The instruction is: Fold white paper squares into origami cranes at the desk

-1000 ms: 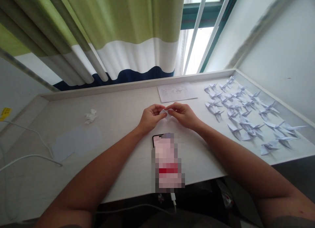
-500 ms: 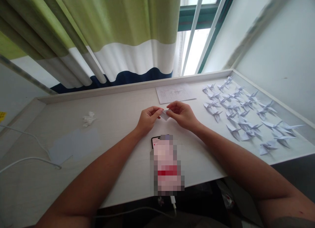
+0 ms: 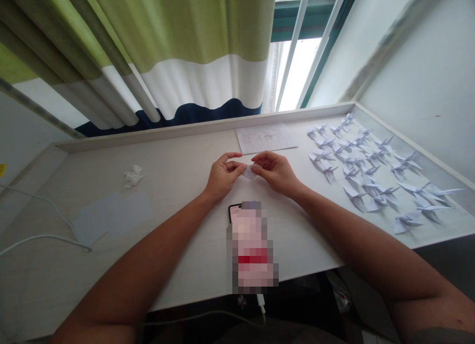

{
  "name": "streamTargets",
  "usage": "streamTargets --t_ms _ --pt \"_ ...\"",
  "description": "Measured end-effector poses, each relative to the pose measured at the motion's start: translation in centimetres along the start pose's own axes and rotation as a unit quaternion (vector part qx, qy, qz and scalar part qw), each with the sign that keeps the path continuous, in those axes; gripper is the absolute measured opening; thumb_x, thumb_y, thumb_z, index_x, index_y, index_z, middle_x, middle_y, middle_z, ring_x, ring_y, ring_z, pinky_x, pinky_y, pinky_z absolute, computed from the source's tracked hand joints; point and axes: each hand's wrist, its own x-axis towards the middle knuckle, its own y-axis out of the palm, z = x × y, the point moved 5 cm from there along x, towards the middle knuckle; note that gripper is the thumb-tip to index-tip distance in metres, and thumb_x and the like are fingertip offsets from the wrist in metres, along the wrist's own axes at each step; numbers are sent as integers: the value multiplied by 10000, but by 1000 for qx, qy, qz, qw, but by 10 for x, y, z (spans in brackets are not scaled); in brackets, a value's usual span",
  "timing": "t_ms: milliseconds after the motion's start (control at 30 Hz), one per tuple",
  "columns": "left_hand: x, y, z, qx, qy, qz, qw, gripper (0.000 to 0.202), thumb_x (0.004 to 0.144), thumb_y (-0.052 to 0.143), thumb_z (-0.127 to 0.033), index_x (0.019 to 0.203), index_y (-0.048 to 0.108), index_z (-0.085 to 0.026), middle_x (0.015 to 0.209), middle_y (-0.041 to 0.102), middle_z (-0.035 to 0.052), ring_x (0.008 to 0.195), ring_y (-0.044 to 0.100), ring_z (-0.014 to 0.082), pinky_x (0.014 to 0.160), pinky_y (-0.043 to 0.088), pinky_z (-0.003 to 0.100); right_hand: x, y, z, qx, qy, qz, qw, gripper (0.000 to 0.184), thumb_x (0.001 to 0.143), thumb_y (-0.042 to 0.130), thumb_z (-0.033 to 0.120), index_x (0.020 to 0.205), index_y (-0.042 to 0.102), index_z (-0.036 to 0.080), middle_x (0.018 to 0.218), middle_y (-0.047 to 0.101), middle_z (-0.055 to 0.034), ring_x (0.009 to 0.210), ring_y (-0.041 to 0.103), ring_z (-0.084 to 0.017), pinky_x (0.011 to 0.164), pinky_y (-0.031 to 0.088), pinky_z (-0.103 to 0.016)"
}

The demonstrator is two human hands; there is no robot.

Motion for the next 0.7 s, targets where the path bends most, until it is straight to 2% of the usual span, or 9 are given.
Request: streamTargets --t_ms 133,300,500,700 --pt "0 2 1 9 -10 8 1000 418 825 837 -393 1144 687 -168 779 767 13 752 704 155 803 531 308 2 -4 0 18 -5 -21 1000 262 816 840 398 963 734 208 905 747 -39 788 683 -175 738 551 -374" --pt "3 5 3 16 6 42 999 360 757 887 -437 924 731 -159 786 759 34 734 696 162 784 540 315 3 -6 0 15 -6 -13 1000 270 840 828 410 1001 755 207 913 766 -48 819 706 -190 780 572 -387" --pt "2 4 4 37 10 24 999 348 739 897 -470 840 756 -168 746 732 18 704 664 151 732 529 295 -1 2 3 -30 -12 21 999 302 891 787 461 1076 792 222 958 780 -54 902 713 -206 811 582 -384" --pt "-1 5 1 50 22 7 998 364 731 892 -493 790 732 -170 725 711 12 678 643 145 695 522 288 -3 3 7 -41 -17 28 999 348 871 812 489 1082 792 214 971 776 -67 938 712 -219 826 586 -398"
